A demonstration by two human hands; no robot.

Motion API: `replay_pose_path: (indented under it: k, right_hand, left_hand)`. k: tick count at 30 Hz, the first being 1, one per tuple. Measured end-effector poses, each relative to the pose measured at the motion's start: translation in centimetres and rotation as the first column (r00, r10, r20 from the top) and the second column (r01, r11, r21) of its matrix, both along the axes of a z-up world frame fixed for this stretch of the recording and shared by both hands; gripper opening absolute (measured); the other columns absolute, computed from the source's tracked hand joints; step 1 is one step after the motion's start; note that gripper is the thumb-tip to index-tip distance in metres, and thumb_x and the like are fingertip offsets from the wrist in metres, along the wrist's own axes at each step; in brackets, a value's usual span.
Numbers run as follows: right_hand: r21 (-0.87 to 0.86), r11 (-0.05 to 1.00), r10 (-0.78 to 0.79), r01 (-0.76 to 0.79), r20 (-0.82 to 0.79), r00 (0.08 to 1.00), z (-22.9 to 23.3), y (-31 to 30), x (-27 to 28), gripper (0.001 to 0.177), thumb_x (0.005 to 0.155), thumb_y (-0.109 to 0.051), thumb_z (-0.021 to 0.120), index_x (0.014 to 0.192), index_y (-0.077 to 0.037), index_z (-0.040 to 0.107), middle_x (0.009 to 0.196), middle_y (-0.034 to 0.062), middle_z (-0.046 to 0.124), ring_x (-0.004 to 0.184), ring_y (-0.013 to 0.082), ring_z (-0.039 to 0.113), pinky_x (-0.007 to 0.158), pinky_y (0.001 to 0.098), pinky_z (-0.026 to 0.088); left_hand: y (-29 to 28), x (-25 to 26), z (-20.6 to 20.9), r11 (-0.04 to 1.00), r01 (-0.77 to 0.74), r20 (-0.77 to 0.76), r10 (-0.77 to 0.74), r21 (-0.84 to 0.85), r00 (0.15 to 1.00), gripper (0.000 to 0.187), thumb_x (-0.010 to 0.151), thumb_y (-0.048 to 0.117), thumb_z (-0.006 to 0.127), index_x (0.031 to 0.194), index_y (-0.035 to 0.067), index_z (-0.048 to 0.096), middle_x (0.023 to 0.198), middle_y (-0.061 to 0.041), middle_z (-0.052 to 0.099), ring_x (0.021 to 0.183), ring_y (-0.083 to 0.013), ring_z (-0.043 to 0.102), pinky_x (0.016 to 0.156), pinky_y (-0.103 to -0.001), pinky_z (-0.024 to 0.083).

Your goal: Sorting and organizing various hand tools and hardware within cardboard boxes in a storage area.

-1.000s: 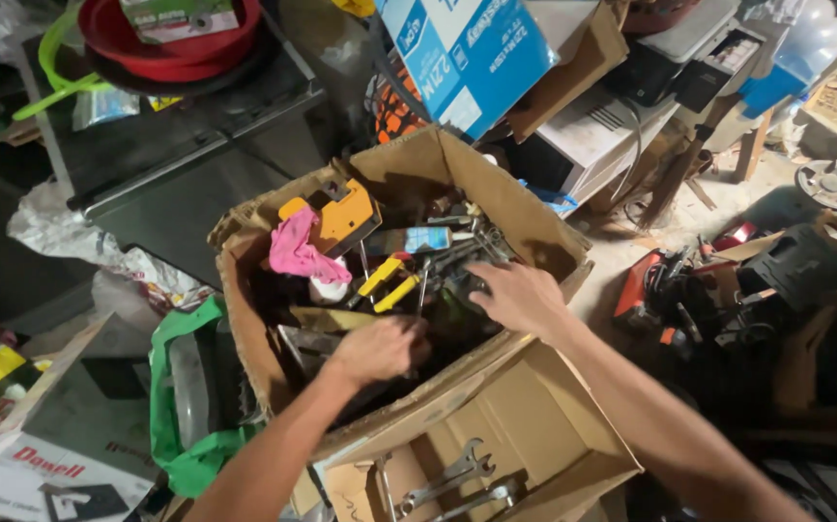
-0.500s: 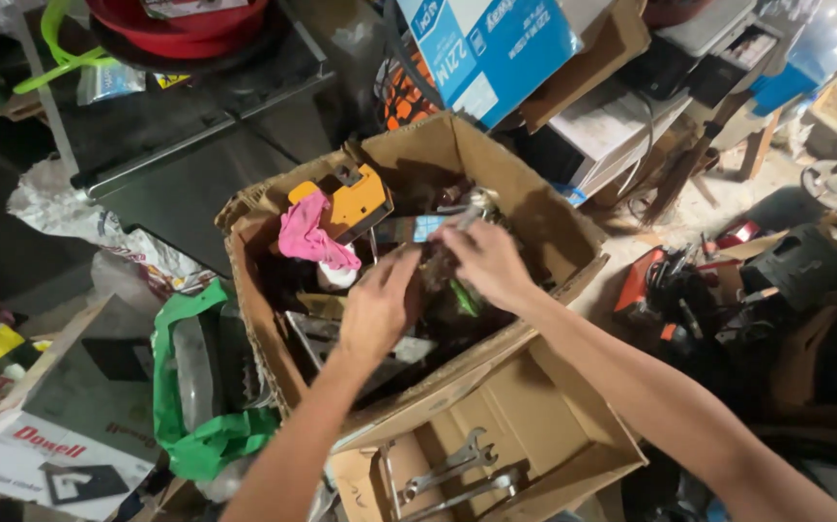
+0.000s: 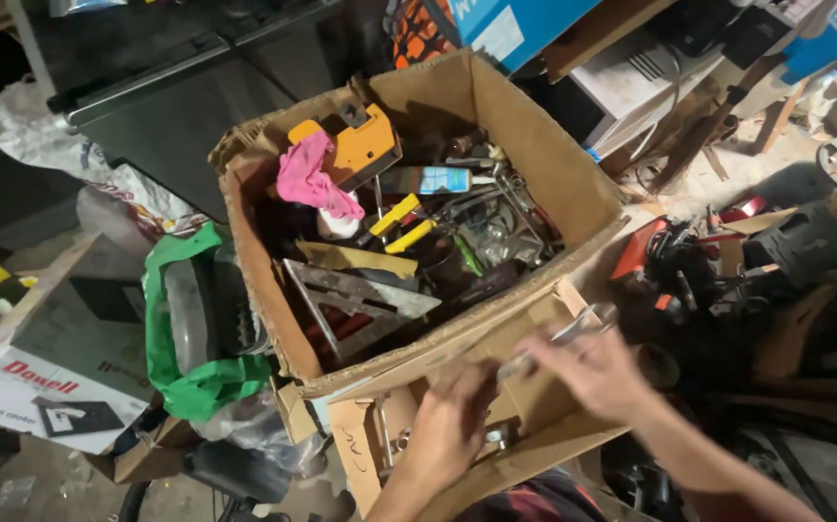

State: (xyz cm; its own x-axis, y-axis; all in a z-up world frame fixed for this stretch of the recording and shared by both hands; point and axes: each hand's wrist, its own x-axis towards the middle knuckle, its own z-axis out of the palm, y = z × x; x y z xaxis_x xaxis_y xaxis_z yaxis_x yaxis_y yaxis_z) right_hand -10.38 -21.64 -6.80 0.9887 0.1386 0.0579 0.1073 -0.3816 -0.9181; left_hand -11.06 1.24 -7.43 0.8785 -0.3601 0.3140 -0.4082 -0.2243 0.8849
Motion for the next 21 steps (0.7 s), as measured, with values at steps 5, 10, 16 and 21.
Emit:
replay_pose_path:
  k: [5,10,16,21]
  right_hand:
    - [0.340,0.793,-0.046,0.505,-0.793,0.607,-15.8,3.9,-3.2,0.031,0.093,-0.024,0.068,0.106,0.005,0.071,0.091,0.0142,0.078,0.078,0.0265,0.077,0.071,0.0402,0.064]
    - [0.450,0.645,0.123,0.618,-0.859,0.497,-33.1,4.7,-4.6,0.021,0.097,-0.020,0.071,0.106,-0.004,0.062,0.083,0.0079,0.066,0.069,0.0237,0.064,0.064,0.0412,0.057]
    - [0.094,0.897,-0.190,0.432,-0.801,0.568,-38.1,4.7,-4.8,0.025,0.093,-0.022,0.071,0.111,-0.005,0.074,0.094,0.0064,0.075,0.079,0.0140,0.065,0.074,0.0348,0.054]
    - [-0.053,0.967,-0.200,0.250,-0.765,0.612,-31.0,4.3,-4.2,0.034,0.095,-0.028,0.071,0.117,-0.003,0.076,0.094,0.0135,0.074,0.084,0.0185,0.060,0.075,0.0361,0.047]
  left_hand:
    - [1.6,-1.2,-14.5,0.823,0.258,-0.608,0.129,0.507,0.783,0.037,0.093,0.001,0.048,0.127,0.008,0.061,0.131,-0.018,0.065,0.124,-0.0370,0.062,0.107,-0.046,0.049]
    - [2.2,-3.1,-29.7,0.781,0.176,-0.494,0.189,0.600,0.848,0.039,0.087,0.001,0.056,0.125,0.010,0.060,0.138,-0.024,0.054,0.129,-0.0449,0.051,0.104,-0.051,0.045]
    - [1.9,-3.7,-36.3,0.653,0.106,-0.335,0.237,0.750,0.912,0.021,0.095,0.007,0.053,0.114,0.008,0.058,0.128,-0.020,0.058,0.122,-0.0414,0.055,0.102,-0.049,0.048]
    - [2.2,-2.6,-27.2,0.510,0.004,-0.142,0.233,0.860,0.962,0.022,0.088,0.013,0.058,0.110,0.008,0.060,0.122,-0.015,0.057,0.121,-0.0363,0.052,0.097,-0.050,0.047]
